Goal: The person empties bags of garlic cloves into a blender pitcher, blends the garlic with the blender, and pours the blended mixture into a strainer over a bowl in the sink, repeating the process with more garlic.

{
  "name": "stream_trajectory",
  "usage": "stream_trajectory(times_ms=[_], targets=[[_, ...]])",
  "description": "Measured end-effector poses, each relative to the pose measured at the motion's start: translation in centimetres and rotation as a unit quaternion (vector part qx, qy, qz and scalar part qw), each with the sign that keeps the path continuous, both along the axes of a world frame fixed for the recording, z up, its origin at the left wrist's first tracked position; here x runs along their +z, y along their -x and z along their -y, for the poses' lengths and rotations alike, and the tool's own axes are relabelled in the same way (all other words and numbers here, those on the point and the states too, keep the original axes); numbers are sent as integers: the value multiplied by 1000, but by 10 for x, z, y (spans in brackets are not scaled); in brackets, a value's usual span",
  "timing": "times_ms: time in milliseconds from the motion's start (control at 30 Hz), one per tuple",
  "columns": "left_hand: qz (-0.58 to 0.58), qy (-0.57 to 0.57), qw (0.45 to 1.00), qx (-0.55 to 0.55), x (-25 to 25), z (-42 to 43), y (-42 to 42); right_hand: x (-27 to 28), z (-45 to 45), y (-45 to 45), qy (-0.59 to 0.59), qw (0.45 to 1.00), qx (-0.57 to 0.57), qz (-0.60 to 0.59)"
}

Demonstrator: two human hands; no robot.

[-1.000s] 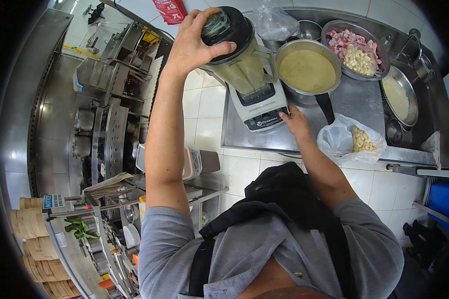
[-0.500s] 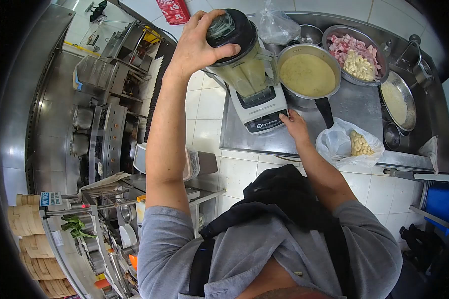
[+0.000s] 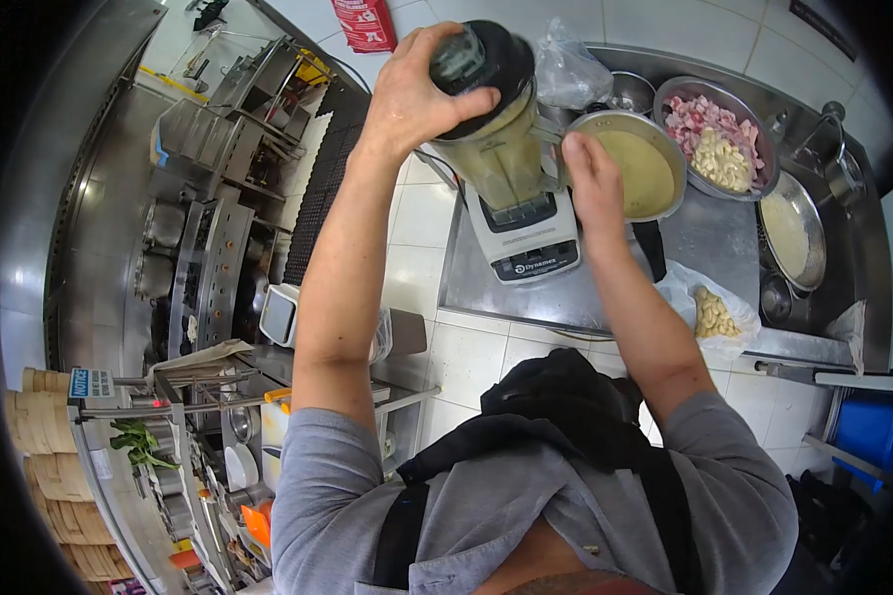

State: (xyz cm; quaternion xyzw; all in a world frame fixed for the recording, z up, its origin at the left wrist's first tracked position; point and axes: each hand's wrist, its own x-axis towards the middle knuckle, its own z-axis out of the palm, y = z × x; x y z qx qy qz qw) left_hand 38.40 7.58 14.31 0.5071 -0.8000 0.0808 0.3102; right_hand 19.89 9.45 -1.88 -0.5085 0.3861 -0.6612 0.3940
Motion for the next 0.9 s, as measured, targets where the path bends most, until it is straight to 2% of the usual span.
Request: stream_trajectory(times_ms=[33,67,100,133,167,233,333,367,433,500,533,600,633,667,800,867,900], targets=[[-103,-50,993,3,2,2,-4,3,8,-2,5,1000,4,-2],[-207,-97,974,3,5,6,-7,5,16,-2,-35,996,84,4],[-219,-106,970,0,10,10,-12,7,23,-4,-74,984,162,8],[-221,-99,970,2,12,12,-17,6,26,-8,-68,984,165,4],[-307,-108,945,-32,13,13,-22,3,27,-13,-92,986,134,47],[-447,-113,882,-98,13,5,-35,4,28,-20,-110,984,109,87],[-647,-52,745,-150,-10,-33,-65,5,27,-25,-118,983,57,129],[-710,-63,681,-168,-26,-51,-85,8,26,-24,-115,984,56,127],[-788,-12,604,-119,-54,-93,-98,17,21,-18,-144,964,47,216],[-809,-17,583,-70,-109,-120,-119,35,15,-1,-136,961,46,236],[-837,-37,546,-7,-147,-130,-128,44,10,9,-125,956,47,262],[-837,-155,511,120,-238,-143,-139,57,3,32,-121,954,29,274],[-819,-249,484,179,-282,-148,-141,59,2,50,-64,963,47,258],[-791,-307,482,218,-295,-151,-125,62,-2,68,-8,969,58,239],[-765,-462,420,160,-361,-147,-120,84,-46,156,13,985,-60,163],[-740,-446,467,188,-372,-134,-116,93,-70,200,27,988,-128,78],[-702,-433,507,252,-385,-137,-123,100,-83,220,6,978,-201,45]])
